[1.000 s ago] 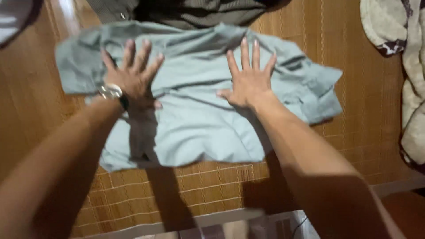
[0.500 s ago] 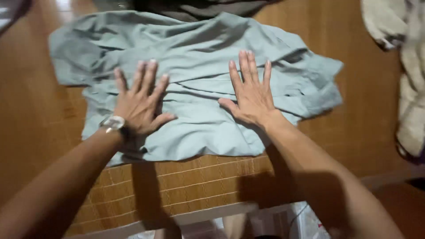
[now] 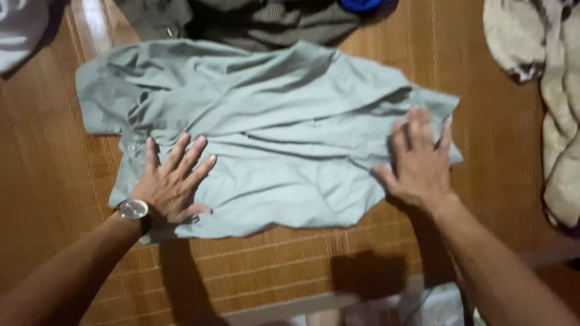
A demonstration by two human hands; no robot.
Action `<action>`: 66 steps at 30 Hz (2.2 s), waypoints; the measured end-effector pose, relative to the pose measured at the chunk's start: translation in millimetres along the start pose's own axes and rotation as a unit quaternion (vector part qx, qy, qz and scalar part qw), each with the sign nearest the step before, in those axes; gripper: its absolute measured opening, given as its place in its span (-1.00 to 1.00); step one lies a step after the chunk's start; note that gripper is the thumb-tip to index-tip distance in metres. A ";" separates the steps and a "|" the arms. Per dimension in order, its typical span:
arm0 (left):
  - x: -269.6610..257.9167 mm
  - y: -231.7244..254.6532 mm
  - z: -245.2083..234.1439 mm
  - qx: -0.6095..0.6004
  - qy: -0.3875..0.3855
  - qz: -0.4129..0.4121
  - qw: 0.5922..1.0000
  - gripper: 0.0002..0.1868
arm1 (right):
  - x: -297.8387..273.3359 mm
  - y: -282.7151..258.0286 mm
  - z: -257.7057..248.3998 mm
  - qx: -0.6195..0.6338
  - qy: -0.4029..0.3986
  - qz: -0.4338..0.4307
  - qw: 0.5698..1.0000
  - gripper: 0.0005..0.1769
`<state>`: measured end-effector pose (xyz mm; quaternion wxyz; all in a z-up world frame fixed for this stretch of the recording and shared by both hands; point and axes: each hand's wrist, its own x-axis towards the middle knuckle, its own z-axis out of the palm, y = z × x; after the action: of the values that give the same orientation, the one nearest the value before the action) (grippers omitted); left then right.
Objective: Folding various articles of clothing on a flat surface.
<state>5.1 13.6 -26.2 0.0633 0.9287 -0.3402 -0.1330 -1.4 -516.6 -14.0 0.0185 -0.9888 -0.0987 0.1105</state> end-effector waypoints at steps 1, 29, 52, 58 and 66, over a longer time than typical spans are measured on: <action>-3.0 -3.3 0.6 -0.009 0.005 0.016 1.000 0.11 | 1.3 5.0 9.3 -0.014 -0.034 -0.011 0.999 0.15; -116.0 -8.1 43.3 0.012 -0.031 0.083 0.996 -0.30 | -44.7 -125.6 -3.8 0.031 -0.164 -0.259 0.951 -0.14; 42.0 -139.5 -54.2 -0.326 -0.268 -0.368 0.829 -0.59 | 159.6 -91.6 -58.0 0.337 -0.334 0.163 0.865 -0.58; 49.1 -147.8 -55.8 -0.307 -0.176 -0.384 0.853 -0.60 | 171.4 -82.8 -42.6 0.317 -0.235 0.147 0.907 -0.40; 61.2 -174.5 -100.6 -0.351 -0.076 -0.433 0.827 -0.66 | 206.5 -97.6 -82.7 0.391 -0.218 0.245 0.860 -0.44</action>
<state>186.5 109.4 21.3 0.2950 0.8827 0.1626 -0.3276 195.7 -381.0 27.9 0.3539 -0.8432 0.1964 0.3539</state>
